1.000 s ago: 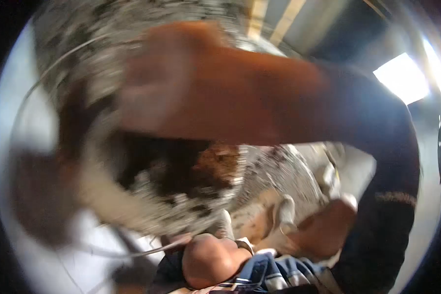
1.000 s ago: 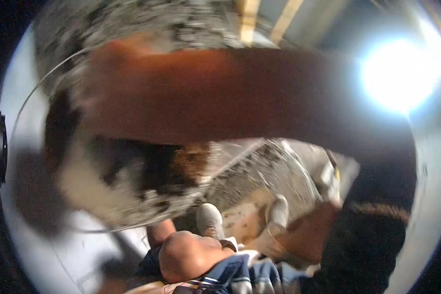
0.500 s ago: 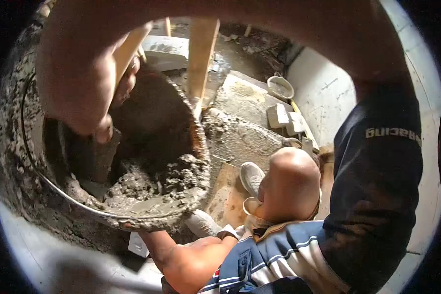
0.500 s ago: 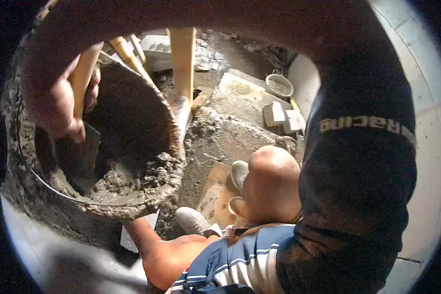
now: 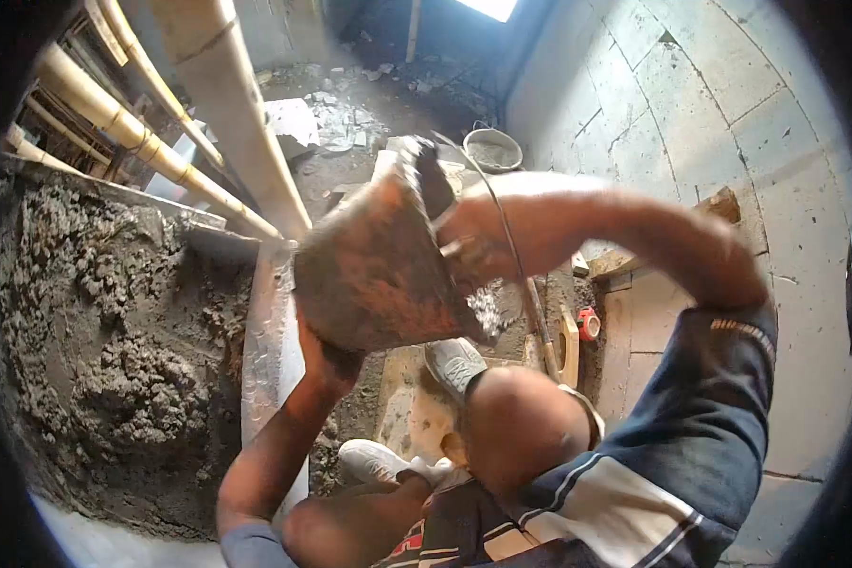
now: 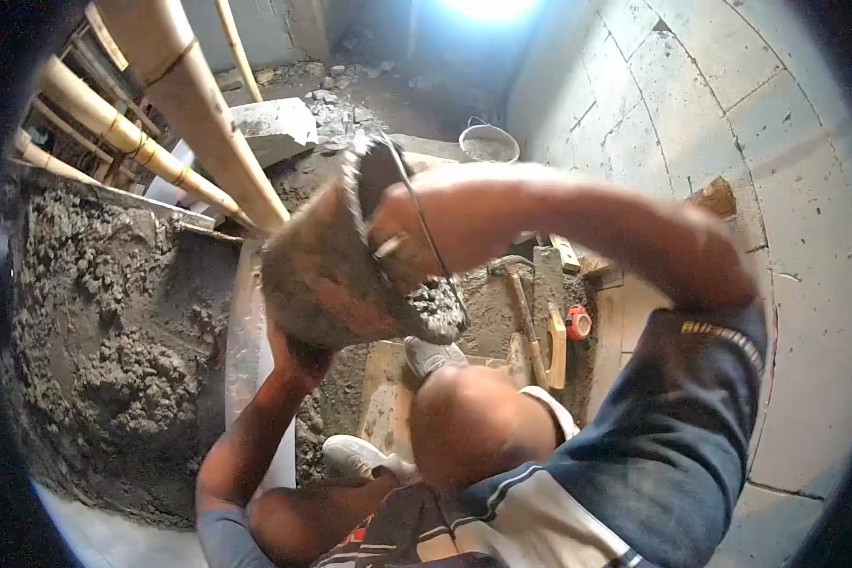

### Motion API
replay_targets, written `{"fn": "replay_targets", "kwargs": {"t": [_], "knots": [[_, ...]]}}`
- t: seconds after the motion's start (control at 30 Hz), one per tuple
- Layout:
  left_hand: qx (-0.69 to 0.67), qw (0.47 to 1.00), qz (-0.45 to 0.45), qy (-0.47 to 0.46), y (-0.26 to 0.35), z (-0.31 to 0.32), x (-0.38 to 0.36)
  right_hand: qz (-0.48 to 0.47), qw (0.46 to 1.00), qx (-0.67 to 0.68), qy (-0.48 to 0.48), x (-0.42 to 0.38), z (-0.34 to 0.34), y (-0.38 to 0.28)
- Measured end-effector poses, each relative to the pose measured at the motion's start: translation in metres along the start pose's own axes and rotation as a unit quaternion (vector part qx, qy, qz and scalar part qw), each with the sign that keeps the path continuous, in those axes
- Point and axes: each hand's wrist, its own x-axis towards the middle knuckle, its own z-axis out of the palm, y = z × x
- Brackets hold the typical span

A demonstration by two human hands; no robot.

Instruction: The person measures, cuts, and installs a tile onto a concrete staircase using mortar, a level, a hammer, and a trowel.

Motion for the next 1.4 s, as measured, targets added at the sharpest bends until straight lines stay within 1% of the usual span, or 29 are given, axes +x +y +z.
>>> {"fn": "replay_targets", "kwargs": {"t": [0.03,0.07,0.13,0.17,0.2,0.27,0.3,0.4,0.43,0.57,0.63,0.67,0.73,0.77,0.83,0.87,0.9,0.93,0.97,1.0,1.03,1.07,1.13,1.2,1.23,1.27,1.33,1.37,1.4], "knots": [[0.062,0.997,-0.043,0.017,-0.002,0.013,0.002,0.083,0.996,0.012,-0.001,-0.011,0.012,0.006],[0.064,0.997,-0.043,0.019,-0.004,0.015,0.009,0.163,0.986,0.025,-0.002,-0.019,0.025,0.013],[0.225,0.967,-0.102,0.069,-0.01,0.014,0.028,0.198,0.976,0.085,0.011,-0.027,0.055,0.044],[0.245,0.955,-0.151,0.077,-0.011,0.005,0.036,0.218,0.969,0.11,0.024,-0.029,0.065,0.053],[0.247,0.953,-0.152,0.084,-0.021,-0.003,0.044,0.222,0.966,0.132,0.002,-0.028,0.074,0.065],[0.34,0.925,-0.118,0.12,-0.036,0.002,0.061,0.246,0.959,0.143,-0.01,-0.029,0.077,0.066],[0.327,0.934,-0.112,0.088,-0.041,0.009,0.062,0.219,0.967,0.128,0.007,-0.03,0.093,0.081],[0.304,0.924,-0.18,0.145,-0.048,0.017,0.063,0.196,0.972,0.12,-0.042,-0.026,0.088,0.075],[0.271,0.944,-0.148,0.111,-0.056,0.009,0.067,0.197,0.972,0.122,-0.045,-0.023,0.091,0.079],[0.286,0.946,-0.121,0.097,-0.074,-0.018,0.077,0.172,0.972,0.149,-0.061,-0.011,0.108,0.089],[0.337,0.929,-0.051,0.146,-0.08,-0.025,0.077,0.149,0.976,0.147,-0.059,-0.006,0.109,0.088],[0.337,0.929,-0.056,0.146,-0.083,-0.029,0.076,0.152,0.975,0.151,-0.061,-0.004,0.11,0.086],[0.493,0.855,0.094,0.133,-0.09,-0.033,0.081,0.144,0.975,0.165,-0.044,0.001,0.108,0.085],[0.576,0.802,0.124,0.099,-0.082,-0.015,0.076,0.149,0.974,0.167,-0.044,0.003,0.107,0.082],[0.568,0.808,0.135,0.076,-0.072,0.024,0.055,0.15,0.972,0.18,-0.03,0.011,0.102,0.077],[0.581,0.794,0.181,0.014,-0.067,0.041,0.048,0.149,0.971,0.185,-0.023,0.017,0.1,0.075],[0.589,0.774,0.227,-0.046,-0.064,0.054,0.041,0.107,0.98,0.167,-0.033,0.023,0.099,0.074],[0.594,0.75,0.272,-0.104,-0.062,0.063,0.036,0.107,0.98,0.167,-0.034,0.03,0.104,0.081],[0.59,0.759,0.26,-0.086,-0.062,0.068,0.032,-0.014,0.997,0.065,-0.039,0.04,0.113,0.091],[0.59,0.759,0.262,-0.083,-0.06,0.066,0.033,-0.136,0.989,-0.038,-0.043,0.046,0.123,0.1],[0.548,0.8,0.231,-0.084,-0.057,0.062,0.035,0.088,0.98,0.175,0.019,0.04,0.124,0.091],[0.502,0.838,0.197,-0.085,-0.055,0.056,0.038,0.088,0.981,0.174,0.018,0.036,0.126,0.091],[0.491,0.842,0.204,-0.088,-0.054,0.039,0.043,0.232,0.95,0.207,-0.01,0.027,0.133,0.094],[0.432,0.884,0.178,-0.028,-0.056,0.037,0.042,0.212,0.961,0.178,0.026,0.01,0.146,0.093],[0.475,0.854,0.21,0.01,-0.056,0.045,0.041,0.254,0.956,0.143,0.026,0.002,0.151,0.09],[0.475,0.855,0.209,0.012,-0.052,0.051,0.037,0.295,0.949,0.108,0.027,-0.006,0.156,0.086],[0.703,0.658,0.264,0.06,-0.045,0.063,0.031,0.309,0.946,0.084,0.054,-0.026,0.17,0.08],[0.677,0.691,0.24,0.075,-0.046,0.067,0.03,0.321,0.941,0.06,0.083,-0.033,0.176,0.077],[0.679,0.69,0.241,0.076,-0.049,0.064,0.033,0.32,0.942,0.061,0.085,-0.039,0.181,0.076]]}}
